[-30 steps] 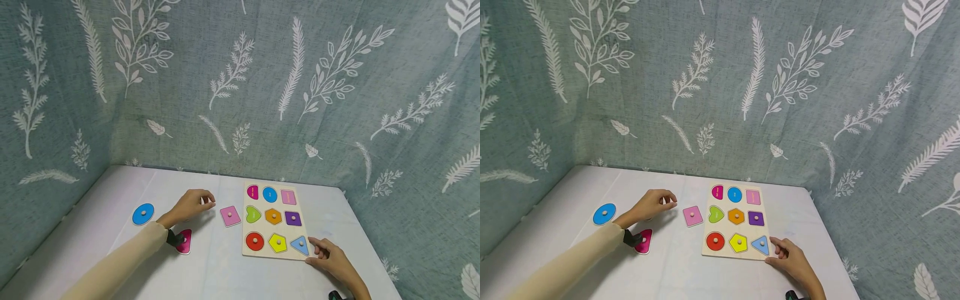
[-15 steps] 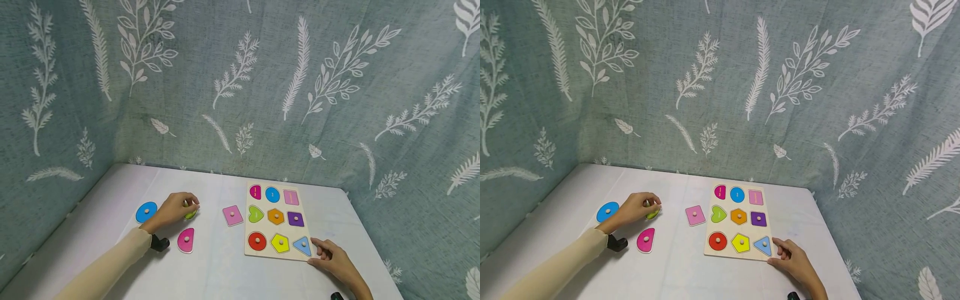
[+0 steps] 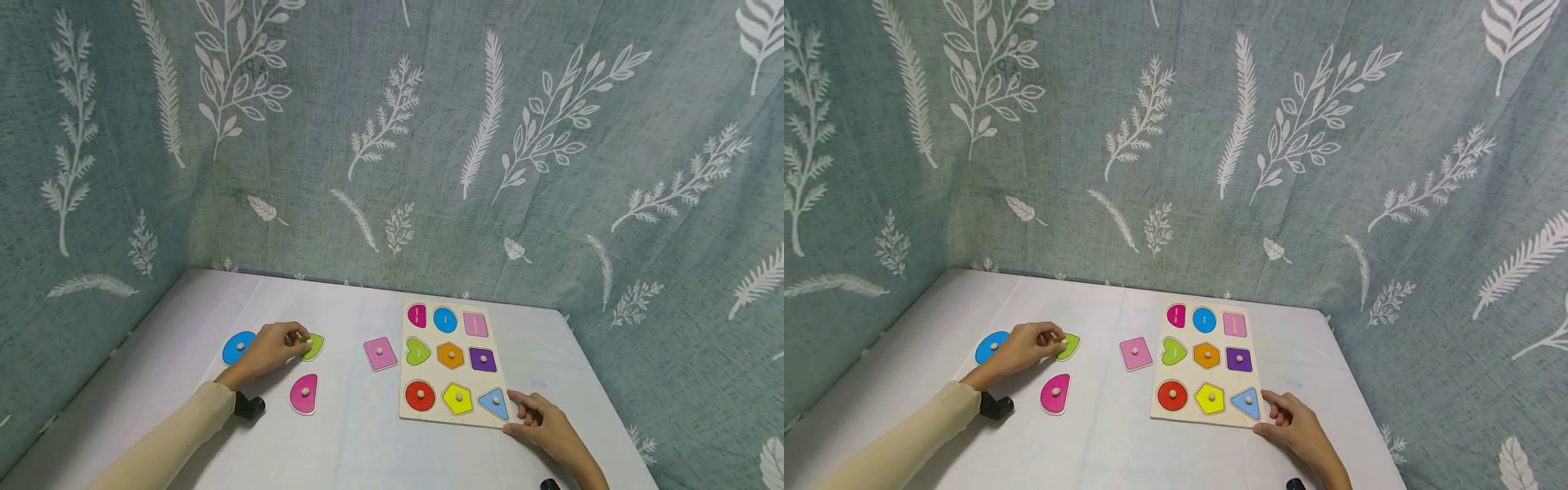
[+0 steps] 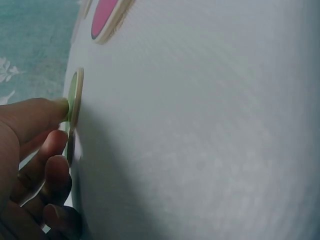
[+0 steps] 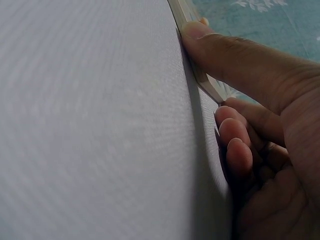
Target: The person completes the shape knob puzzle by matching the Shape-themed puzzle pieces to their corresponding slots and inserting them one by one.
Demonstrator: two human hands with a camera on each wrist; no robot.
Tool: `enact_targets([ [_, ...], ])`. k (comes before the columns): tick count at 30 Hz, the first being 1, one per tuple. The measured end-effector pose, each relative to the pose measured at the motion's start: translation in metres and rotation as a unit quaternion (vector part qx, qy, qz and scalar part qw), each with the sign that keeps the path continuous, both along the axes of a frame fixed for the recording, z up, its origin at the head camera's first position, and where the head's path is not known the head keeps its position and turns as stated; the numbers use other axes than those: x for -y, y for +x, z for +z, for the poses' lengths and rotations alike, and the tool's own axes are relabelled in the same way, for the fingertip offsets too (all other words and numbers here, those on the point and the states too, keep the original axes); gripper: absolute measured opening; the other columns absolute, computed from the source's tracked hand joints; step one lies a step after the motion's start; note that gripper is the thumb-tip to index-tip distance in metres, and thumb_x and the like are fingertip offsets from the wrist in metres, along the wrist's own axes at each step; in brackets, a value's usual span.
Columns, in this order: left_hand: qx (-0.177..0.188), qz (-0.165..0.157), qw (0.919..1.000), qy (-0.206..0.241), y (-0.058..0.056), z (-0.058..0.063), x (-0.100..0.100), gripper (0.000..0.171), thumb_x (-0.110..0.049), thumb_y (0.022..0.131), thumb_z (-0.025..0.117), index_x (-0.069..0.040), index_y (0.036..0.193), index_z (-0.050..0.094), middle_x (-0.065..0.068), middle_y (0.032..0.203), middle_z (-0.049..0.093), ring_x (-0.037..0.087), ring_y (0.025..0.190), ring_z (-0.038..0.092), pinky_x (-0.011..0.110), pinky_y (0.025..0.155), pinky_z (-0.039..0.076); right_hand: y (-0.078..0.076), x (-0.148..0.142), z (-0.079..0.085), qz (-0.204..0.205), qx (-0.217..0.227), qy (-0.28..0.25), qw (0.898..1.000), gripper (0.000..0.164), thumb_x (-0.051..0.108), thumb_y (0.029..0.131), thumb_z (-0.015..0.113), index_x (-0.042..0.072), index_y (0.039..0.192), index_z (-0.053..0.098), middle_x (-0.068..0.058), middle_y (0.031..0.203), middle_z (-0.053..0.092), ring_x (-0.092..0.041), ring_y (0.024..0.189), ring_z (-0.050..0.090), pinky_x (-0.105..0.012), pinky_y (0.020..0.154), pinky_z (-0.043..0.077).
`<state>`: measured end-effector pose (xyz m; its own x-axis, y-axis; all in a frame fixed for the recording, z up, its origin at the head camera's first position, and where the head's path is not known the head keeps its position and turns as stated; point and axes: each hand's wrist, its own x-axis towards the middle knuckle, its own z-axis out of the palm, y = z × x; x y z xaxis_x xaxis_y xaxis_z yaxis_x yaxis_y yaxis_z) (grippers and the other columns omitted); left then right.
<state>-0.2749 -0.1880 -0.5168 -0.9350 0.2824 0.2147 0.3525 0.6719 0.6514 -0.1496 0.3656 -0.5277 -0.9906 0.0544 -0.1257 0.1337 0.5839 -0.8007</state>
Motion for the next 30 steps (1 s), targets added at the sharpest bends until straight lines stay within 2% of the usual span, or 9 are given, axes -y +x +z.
enact_targets([
  [6, -0.009, 0.006, 0.9998, -0.019, 0.0009, 0.0001, -0.0004, 0.011, -0.020, 0.090, 0.080, -0.012, 0.093, 0.073, -0.006, 0.075, 0.060, 0.012, 0.070, 0.054, 0.031, 0.065, 0.044, 0.0004, 0.0006, -0.0012, 0.001, -0.003, -0.003, 1.000, 0.075, 0.018, 0.073, 0.094, 0.002, 0.139, 0.063, -0.005, 0.091, 0.050, -0.015, 0.079, 0.047, -0.025, 0.064, 0.042],
  [15, 0.007, 0.019, 0.9996, -0.018, 0.0013, 0.0022, -0.0044, 0.012, -0.020, 0.090, 0.080, -0.011, 0.093, 0.073, -0.003, 0.076, 0.060, 0.015, 0.071, 0.053, 0.032, 0.063, 0.043, -0.0004, -0.0016, -0.0034, 0.009, -0.017, -0.005, 1.000, 0.074, 0.017, 0.073, 0.094, 0.000, 0.138, 0.062, -0.005, 0.091, 0.050, -0.014, 0.079, 0.047, -0.025, 0.064, 0.042],
  [22, 0.013, 0.028, 0.9993, -0.023, -0.0002, 0.0005, -0.0058, 0.012, -0.020, 0.090, 0.080, -0.010, 0.093, 0.074, -0.003, 0.075, 0.059, 0.015, 0.072, 0.053, 0.033, 0.066, 0.044, -0.0007, -0.0013, -0.0034, 0.003, -0.008, -0.013, 1.000, 0.075, 0.016, 0.073, 0.094, 0.001, 0.139, 0.063, -0.006, 0.092, 0.049, -0.014, 0.079, 0.047, -0.025, 0.065, 0.043],
  [30, -0.011, 0.027, 0.9989, -0.035, -0.0011, 0.0008, -0.0066, 0.011, -0.018, 0.090, 0.081, -0.009, 0.089, 0.075, -0.004, 0.073, 0.058, 0.015, 0.071, 0.052, 0.032, 0.065, 0.043, 0.0015, 0.0018, -0.0007, -0.001, -0.006, -0.005, 1.000, 0.074, 0.015, 0.073, 0.094, 0.000, 0.138, 0.062, -0.006, 0.091, 0.049, -0.015, 0.078, 0.047, -0.025, 0.064, 0.042],
])
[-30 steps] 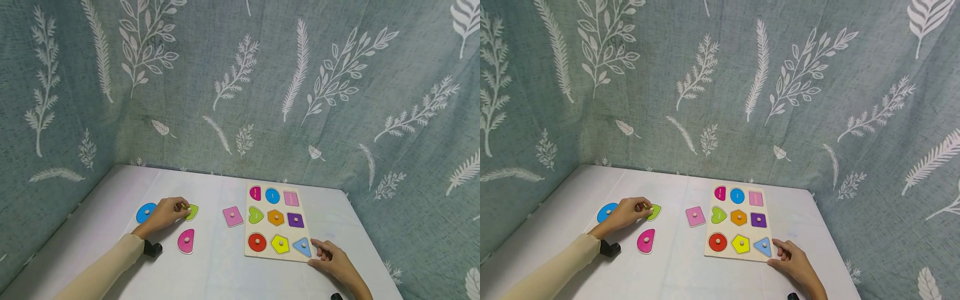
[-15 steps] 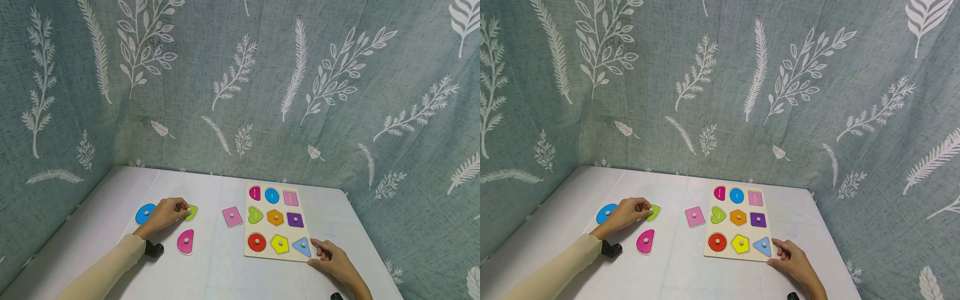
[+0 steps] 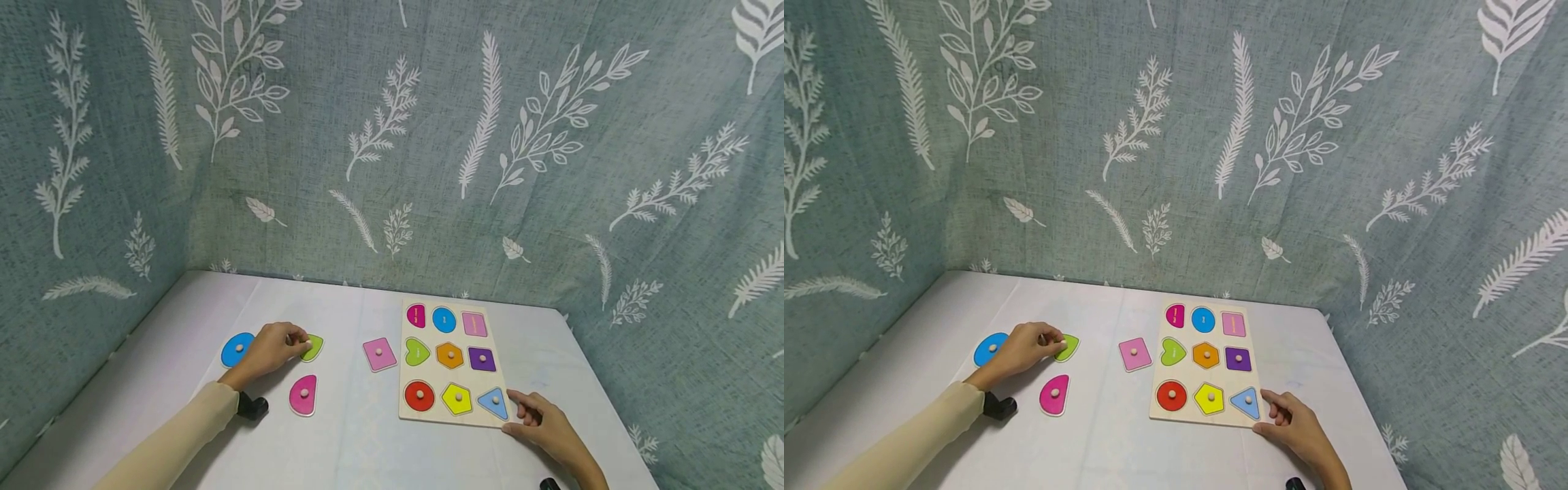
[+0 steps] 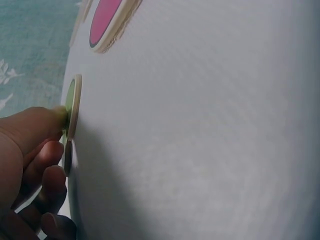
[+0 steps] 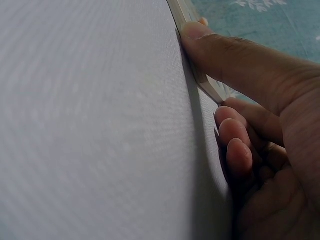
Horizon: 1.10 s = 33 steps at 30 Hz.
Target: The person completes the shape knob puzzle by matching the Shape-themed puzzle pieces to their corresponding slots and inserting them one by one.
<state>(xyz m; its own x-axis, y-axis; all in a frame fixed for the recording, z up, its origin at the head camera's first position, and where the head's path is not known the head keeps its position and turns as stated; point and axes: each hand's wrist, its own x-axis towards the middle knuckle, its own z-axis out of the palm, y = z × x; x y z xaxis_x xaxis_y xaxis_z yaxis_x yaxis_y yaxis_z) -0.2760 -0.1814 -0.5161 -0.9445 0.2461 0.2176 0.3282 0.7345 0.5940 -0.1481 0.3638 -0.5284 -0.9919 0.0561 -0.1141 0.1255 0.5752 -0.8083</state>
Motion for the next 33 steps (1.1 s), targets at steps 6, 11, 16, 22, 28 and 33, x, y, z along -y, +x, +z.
enact_targets([
  [6, -0.001, -0.003, 1.0000, -0.007, -0.002, 0.001, -0.002, 0.010, -0.019, 0.091, 0.080, -0.010, 0.090, 0.074, -0.005, 0.074, 0.058, 0.014, 0.070, 0.052, 0.032, 0.064, 0.043, -0.001, 0.000, 0.001, 0.000, -0.001, 0.007, 1.000, 0.074, 0.015, 0.073, 0.094, 0.000, 0.138, 0.063, -0.006, 0.091, 0.049, -0.015, 0.078, 0.047, -0.025, 0.064, 0.042],
  [11, 0.006, -0.010, 0.9999, -0.008, -0.004, 0.005, -0.005, 0.011, -0.021, 0.092, 0.079, -0.010, 0.094, 0.076, -0.005, 0.077, 0.060, 0.014, 0.073, 0.053, 0.030, 0.063, 0.044, -0.002, -0.001, 0.000, -0.001, -0.004, 0.004, 1.000, 0.074, 0.014, 0.072, 0.095, 0.001, 0.138, 0.063, -0.006, 0.091, 0.049, -0.016, 0.079, 0.047, -0.025, 0.064, 0.042],
  [16, 0.014, -0.026, 0.9996, -0.005, -0.005, 0.010, -0.012, 0.011, -0.020, 0.092, 0.078, -0.010, 0.096, 0.076, -0.004, 0.080, 0.062, 0.015, 0.074, 0.053, 0.030, 0.063, 0.044, -0.001, 0.000, 0.001, -0.001, -0.002, 0.001, 1.000, 0.075, 0.014, 0.071, 0.095, 0.000, 0.138, 0.063, -0.006, 0.090, 0.049, -0.016, 0.078, 0.047, -0.025, 0.063, 0.042],
  [22, 0.015, -0.038, 0.9992, -0.001, -0.007, 0.011, -0.023, 0.007, -0.019, 0.092, 0.078, -0.012, 0.094, 0.076, -0.005, 0.080, 0.062, 0.014, 0.076, 0.053, 0.031, 0.068, 0.045, -0.001, 0.000, 0.003, 0.003, -0.006, 0.005, 1.000, 0.075, 0.015, 0.072, 0.095, 0.000, 0.138, 0.063, -0.006, 0.090, 0.049, -0.015, 0.078, 0.047, -0.025, 0.063, 0.042],
  [28, 0.018, -0.056, 0.9982, 0.007, -0.009, 0.015, -0.033, 0.007, -0.020, 0.092, 0.079, -0.014, 0.094, 0.075, -0.007, 0.080, 0.062, 0.013, 0.076, 0.054, 0.030, 0.067, 0.045, -0.001, 0.000, 0.003, 0.002, -0.005, 0.004, 1.000, 0.075, 0.016, 0.072, 0.095, 0.000, 0.138, 0.063, -0.006, 0.091, 0.049, -0.016, 0.078, 0.047, -0.025, 0.064, 0.042],
  [33, 0.010, -0.072, 0.9973, 0.015, -0.011, 0.018, -0.039, 0.006, -0.020, 0.092, 0.079, -0.015, 0.092, 0.075, -0.009, 0.079, 0.062, 0.012, 0.074, 0.053, 0.029, 0.067, 0.045, -0.001, 0.001, 0.001, -0.005, 0.004, 0.008, 1.000, 0.076, 0.017, 0.071, 0.095, 0.001, 0.138, 0.063, -0.005, 0.090, 0.049, -0.016, 0.079, 0.047, -0.025, 0.063, 0.042],
])
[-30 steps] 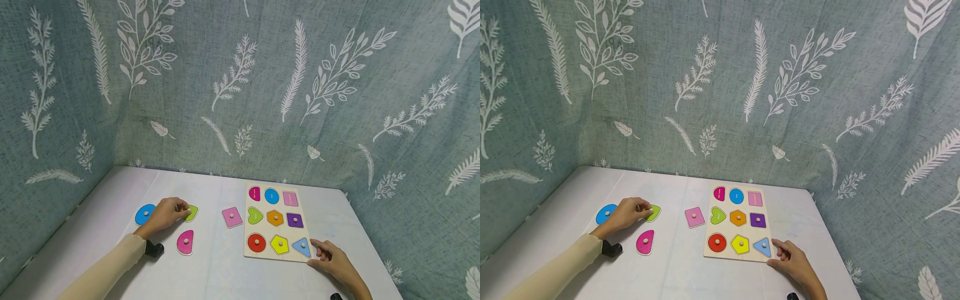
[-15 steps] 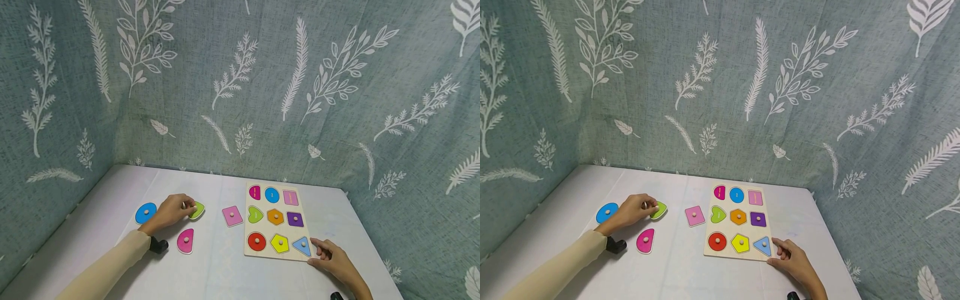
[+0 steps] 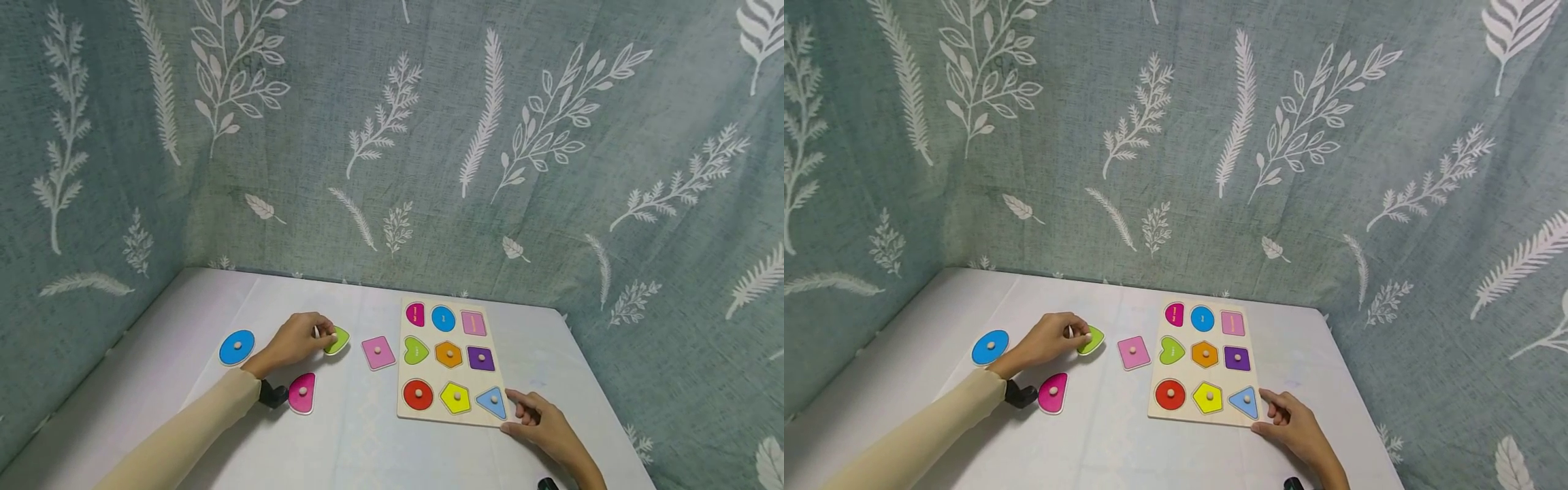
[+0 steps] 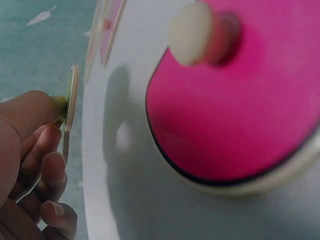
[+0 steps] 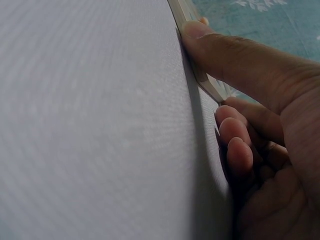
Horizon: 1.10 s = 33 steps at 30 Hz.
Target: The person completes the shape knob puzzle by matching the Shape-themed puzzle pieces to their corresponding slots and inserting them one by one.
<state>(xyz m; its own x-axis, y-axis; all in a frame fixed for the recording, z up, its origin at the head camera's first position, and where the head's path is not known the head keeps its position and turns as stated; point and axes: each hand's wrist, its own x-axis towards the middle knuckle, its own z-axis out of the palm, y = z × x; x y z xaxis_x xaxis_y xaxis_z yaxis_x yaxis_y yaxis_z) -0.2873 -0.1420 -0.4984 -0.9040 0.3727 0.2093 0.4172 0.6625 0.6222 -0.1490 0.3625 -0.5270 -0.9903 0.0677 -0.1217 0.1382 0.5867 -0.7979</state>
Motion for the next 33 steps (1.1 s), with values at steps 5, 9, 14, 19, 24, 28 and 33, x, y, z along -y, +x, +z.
enact_targets([
  [5, 0.003, -0.007, 0.9999, 0.008, -0.001, 0.002, -0.007, 0.006, -0.019, 0.091, 0.079, -0.014, 0.092, 0.075, -0.008, 0.078, 0.062, 0.013, 0.074, 0.053, 0.030, 0.066, 0.044, 0.001, -0.001, 0.000, 0.008, -0.008, 0.002, 1.000, 0.075, 0.017, 0.072, 0.095, 0.001, 0.138, 0.063, -0.006, 0.091, 0.050, -0.016, 0.079, 0.047, -0.025, 0.064, 0.043],
  [9, -0.001, -0.017, 0.9997, 0.018, -0.003, 0.001, -0.013, 0.006, -0.018, 0.091, 0.079, -0.014, 0.091, 0.075, -0.009, 0.077, 0.062, 0.012, 0.073, 0.053, 0.029, 0.065, 0.044, 0.002, -0.002, 0.001, 0.012, -0.009, -0.001, 1.000, 0.075, 0.018, 0.073, 0.094, 0.001, 0.139, 0.062, -0.006, 0.091, 0.049, -0.015, 0.078, 0.046, -0.025, 0.064, 0.042],
  [14, 0.000, -0.033, 0.9990, 0.030, -0.004, 0.000, -0.022, 0.006, -0.019, 0.090, 0.079, -0.015, 0.090, 0.075, -0.010, 0.076, 0.061, 0.012, 0.071, 0.053, 0.028, 0.062, 0.043, 0.002, -0.002, 0.001, 0.011, -0.005, 0.002, 1.000, 0.075, 0.019, 0.073, 0.094, 0.001, 0.139, 0.062, -0.006, 0.091, 0.049, -0.015, 0.079, 0.046, -0.025, 0.065, 0.042],
  [19, 0.006, -0.053, 0.9978, 0.041, -0.004, -0.001, -0.030, 0.006, -0.019, 0.091, 0.079, -0.015, 0.089, 0.075, -0.010, 0.076, 0.061, 0.012, 0.069, 0.052, 0.028, 0.061, 0.043, 0.004, -0.001, 0.000, 0.009, -0.001, 0.006, 1.000, 0.076, 0.019, 0.073, 0.094, 0.001, 0.139, 0.062, -0.006, 0.091, 0.049, -0.016, 0.079, 0.047, -0.026, 0.065, 0.042],
  [24, 0.003, -0.067, 0.9968, 0.043, -0.006, -0.002, -0.038, 0.005, -0.019, 0.092, 0.078, -0.016, 0.090, 0.075, -0.010, 0.077, 0.061, 0.012, 0.070, 0.052, 0.028, 0.062, 0.043, 0.004, 0.000, 0.000, 0.006, -0.001, 0.000, 1.000, 0.076, 0.018, 0.073, 0.094, 0.000, 0.139, 0.062, -0.006, 0.091, 0.049, -0.016, 0.079, 0.046, -0.025, 0.064, 0.042],
  [28, 0.000, -0.072, 0.9965, 0.043, -0.008, 0.000, -0.047, 0.004, -0.019, 0.093, 0.077, -0.016, 0.091, 0.075, -0.010, 0.077, 0.062, 0.012, 0.070, 0.053, 0.028, 0.063, 0.043, 0.003, 0.000, 0.001, 0.005, -0.004, -0.001, 1.000, 0.075, 0.018, 0.073, 0.094, 0.000, 0.139, 0.062, -0.006, 0.091, 0.049, -0.016, 0.078, 0.047, -0.025, 0.064, 0.042],
  [33, -0.001, -0.077, 0.9961, 0.042, -0.010, 0.001, -0.057, 0.005, -0.019, 0.092, 0.078, -0.016, 0.091, 0.075, -0.010, 0.076, 0.061, 0.011, 0.068, 0.053, 0.028, 0.062, 0.043, 0.002, -0.001, 0.001, 0.008, -0.004, -0.004, 1.000, 0.075, 0.020, 0.074, 0.094, 0.000, 0.139, 0.062, -0.006, 0.090, 0.049, -0.015, 0.078, 0.046, -0.025, 0.063, 0.041],
])
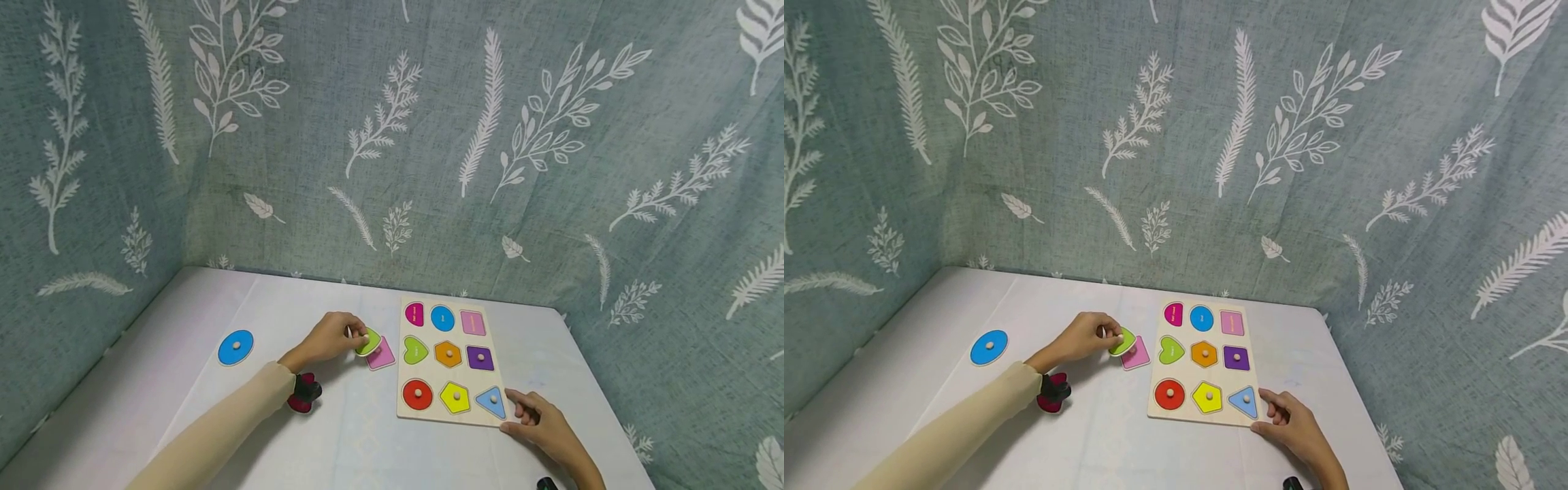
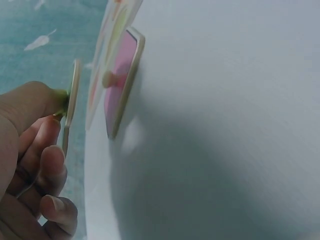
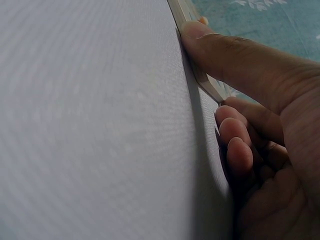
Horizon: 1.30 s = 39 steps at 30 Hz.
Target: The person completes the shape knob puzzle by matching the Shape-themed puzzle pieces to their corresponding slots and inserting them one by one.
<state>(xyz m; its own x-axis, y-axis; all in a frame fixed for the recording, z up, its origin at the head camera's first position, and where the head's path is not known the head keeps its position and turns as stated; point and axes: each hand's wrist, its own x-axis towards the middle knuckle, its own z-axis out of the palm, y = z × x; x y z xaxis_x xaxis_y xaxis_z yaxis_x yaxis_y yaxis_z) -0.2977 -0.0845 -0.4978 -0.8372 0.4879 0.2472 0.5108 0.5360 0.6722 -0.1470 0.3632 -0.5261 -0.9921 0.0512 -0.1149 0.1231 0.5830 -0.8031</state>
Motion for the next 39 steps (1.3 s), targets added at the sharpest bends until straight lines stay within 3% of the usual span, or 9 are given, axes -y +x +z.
enact_targets([
  [15, 0.010, -0.007, 0.9998, -0.012, -0.008, 0.001, -0.041, 0.007, -0.018, 0.092, 0.078, -0.015, 0.087, 0.074, -0.008, 0.071, 0.059, 0.009, 0.063, 0.049, 0.027, 0.059, 0.040, 0.000, -0.005, -0.002, 0.003, -0.004, -0.008, 1.000, 0.075, 0.021, 0.075, 0.093, 0.002, 0.140, 0.062, -0.006, 0.091, 0.049, -0.014, 0.078, 0.046, -0.025, 0.064, 0.041],
  [24, 0.015, -0.022, 0.9996, -0.012, -0.009, -0.007, -0.058, 0.007, -0.018, 0.091, 0.079, -0.014, 0.088, 0.074, -0.009, 0.070, 0.057, 0.007, 0.064, 0.049, 0.026, 0.061, 0.041, -0.001, -0.003, -0.004, -0.004, -0.003, -0.005, 1.000, 0.074, 0.019, 0.074, 0.094, 0.002, 0.139, 0.063, -0.006, 0.091, 0.049, -0.014, 0.078, 0.047, -0.024, 0.063, 0.042],
  [39, 0.019, -0.027, 0.9991, -0.028, -0.012, -0.012, -0.087, 0.008, -0.020, 0.091, 0.079, -0.015, 0.088, 0.074, -0.009, 0.071, 0.058, 0.007, 0.067, 0.051, 0.026, 0.064, 0.044, -0.002, -0.003, -0.005, -0.005, -0.007, -0.003, 1.000, 0.076, 0.020, 0.072, 0.095, 0.002, 0.138, 0.063, -0.005, 0.091, 0.050, -0.014, 0.078, 0.047, -0.025, 0.063, 0.042],
])
